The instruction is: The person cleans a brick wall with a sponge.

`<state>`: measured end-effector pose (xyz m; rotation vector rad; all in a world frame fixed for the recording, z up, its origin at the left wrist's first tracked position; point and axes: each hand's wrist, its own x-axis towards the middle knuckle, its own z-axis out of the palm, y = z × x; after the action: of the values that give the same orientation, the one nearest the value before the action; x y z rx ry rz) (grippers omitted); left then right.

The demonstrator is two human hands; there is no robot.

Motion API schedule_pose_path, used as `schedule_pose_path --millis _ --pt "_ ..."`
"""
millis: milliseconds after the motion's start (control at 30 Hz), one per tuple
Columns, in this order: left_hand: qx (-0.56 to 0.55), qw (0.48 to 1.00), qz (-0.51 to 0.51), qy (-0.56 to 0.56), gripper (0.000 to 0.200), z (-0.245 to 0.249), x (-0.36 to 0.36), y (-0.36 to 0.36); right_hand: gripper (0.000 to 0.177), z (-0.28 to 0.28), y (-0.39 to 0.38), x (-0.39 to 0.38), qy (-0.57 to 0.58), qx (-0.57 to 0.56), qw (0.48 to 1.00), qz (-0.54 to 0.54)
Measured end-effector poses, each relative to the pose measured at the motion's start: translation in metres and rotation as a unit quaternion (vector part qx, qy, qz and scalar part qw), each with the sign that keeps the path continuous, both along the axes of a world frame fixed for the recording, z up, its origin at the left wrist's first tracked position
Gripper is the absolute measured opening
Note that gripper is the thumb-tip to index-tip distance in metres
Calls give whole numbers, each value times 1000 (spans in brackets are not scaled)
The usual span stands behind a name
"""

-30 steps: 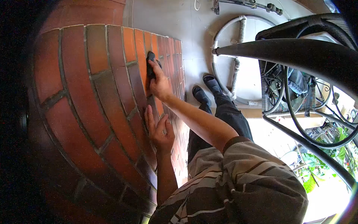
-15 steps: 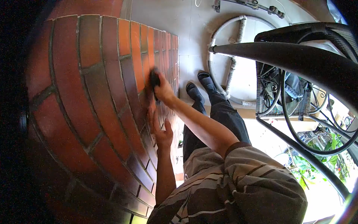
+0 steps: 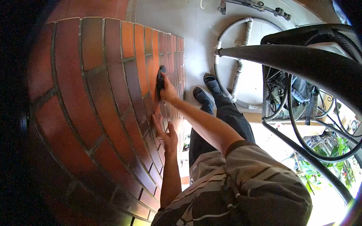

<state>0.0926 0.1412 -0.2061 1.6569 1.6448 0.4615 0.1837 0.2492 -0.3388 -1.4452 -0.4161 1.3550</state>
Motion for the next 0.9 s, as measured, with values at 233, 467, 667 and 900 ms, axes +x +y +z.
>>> schedule_pose_path --millis 233,467,667,900 --pt "55 990 -98 90 67 8 -9 9 73 -94 102 62 156 -29 982 -99" --pt "91 984 -112 103 63 0 -12 9 70 -19 56 47 -64 103 993 -14" --pt "99 981 -126 109 64 -2 -18 10 74 -57 9 5 70 -20 995 -61" --pt "136 965 -154 162 62 -2 -17 9 47 -53 138 73 50 63 983 -168"
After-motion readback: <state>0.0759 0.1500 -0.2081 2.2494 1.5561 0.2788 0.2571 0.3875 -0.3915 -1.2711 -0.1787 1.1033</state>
